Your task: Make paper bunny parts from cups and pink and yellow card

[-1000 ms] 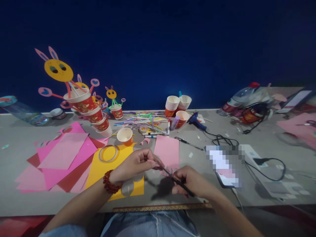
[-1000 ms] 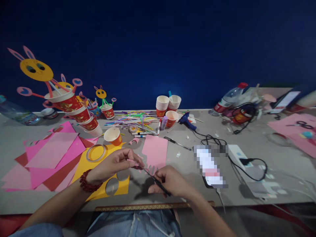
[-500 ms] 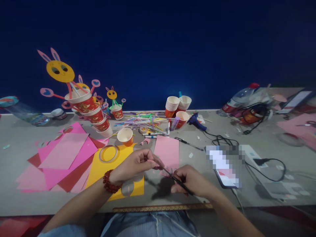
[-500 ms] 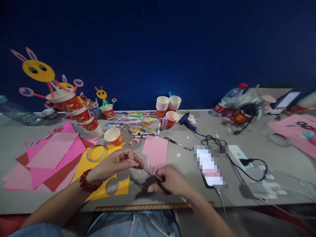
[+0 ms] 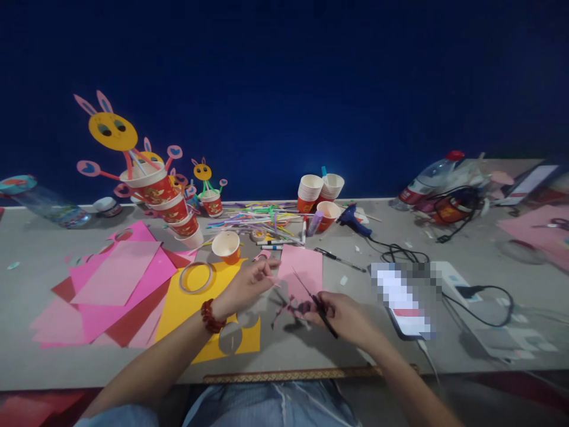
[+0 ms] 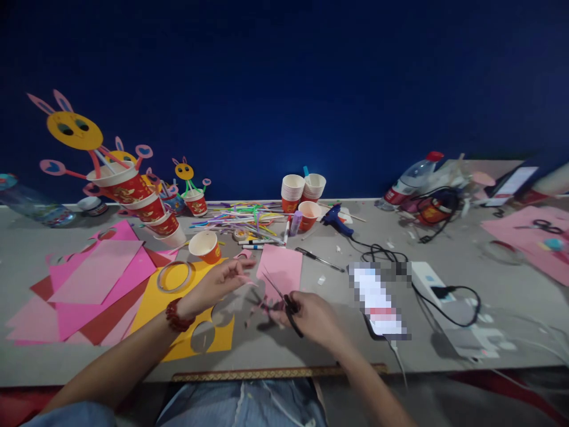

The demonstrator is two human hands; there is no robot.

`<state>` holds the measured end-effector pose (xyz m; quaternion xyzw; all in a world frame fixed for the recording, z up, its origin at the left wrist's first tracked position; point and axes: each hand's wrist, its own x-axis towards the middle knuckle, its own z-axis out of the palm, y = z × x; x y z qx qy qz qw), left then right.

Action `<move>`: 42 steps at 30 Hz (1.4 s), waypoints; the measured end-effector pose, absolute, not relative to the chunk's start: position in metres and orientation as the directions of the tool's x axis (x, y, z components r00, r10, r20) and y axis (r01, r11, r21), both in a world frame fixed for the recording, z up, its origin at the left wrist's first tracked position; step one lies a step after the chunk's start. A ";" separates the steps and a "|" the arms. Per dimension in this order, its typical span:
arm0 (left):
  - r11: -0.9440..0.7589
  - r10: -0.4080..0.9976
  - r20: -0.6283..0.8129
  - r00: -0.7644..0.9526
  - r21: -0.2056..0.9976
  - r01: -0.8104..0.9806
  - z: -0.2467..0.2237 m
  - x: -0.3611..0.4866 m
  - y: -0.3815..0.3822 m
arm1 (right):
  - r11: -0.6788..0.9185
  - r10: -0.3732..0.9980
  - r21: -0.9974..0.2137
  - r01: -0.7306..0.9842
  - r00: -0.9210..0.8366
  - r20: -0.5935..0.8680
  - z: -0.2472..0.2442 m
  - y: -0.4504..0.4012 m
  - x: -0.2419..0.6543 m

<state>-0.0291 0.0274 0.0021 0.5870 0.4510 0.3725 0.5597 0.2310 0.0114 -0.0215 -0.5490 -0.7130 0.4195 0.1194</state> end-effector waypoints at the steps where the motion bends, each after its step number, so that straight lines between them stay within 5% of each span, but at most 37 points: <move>1: -0.019 0.956 -0.033 0.291 0.984 0.177 -0.003 -0.029 0.029 | 0.077 0.909 -0.665 0.743 -0.326 -0.259 -0.024 0.012 0.233; 10: 0.015 0.967 -0.071 0.245 0.975 0.222 -0.015 -0.028 0.018 | 0.079 0.953 -0.551 0.831 -0.226 -0.204 -0.038 -0.004 0.222; 20: 0.087 0.950 -0.135 0.281 0.980 0.178 -0.015 -0.029 0.008 | 0.071 0.991 -0.197 0.978 -0.092 -0.099 -0.032 0.003 0.228; 33: 0.131 0.948 -0.160 0.276 0.984 0.119 -0.005 -0.026 0.000 | 0.041 0.998 -0.072 0.997 -0.045 -0.046 -0.035 0.008 0.233; 39: 0.145 0.945 -0.157 0.288 0.988 0.061 -0.004 -0.027 -0.002 | 0.073 0.985 -0.161 0.984 -0.097 -0.145 -0.026 0.017 0.244; 42: 0.149 0.944 -0.159 0.290 0.987 0.055 -0.007 -0.028 -0.002 | 0.164 0.983 -0.193 0.967 -0.177 -0.049 -0.023 0.015 0.237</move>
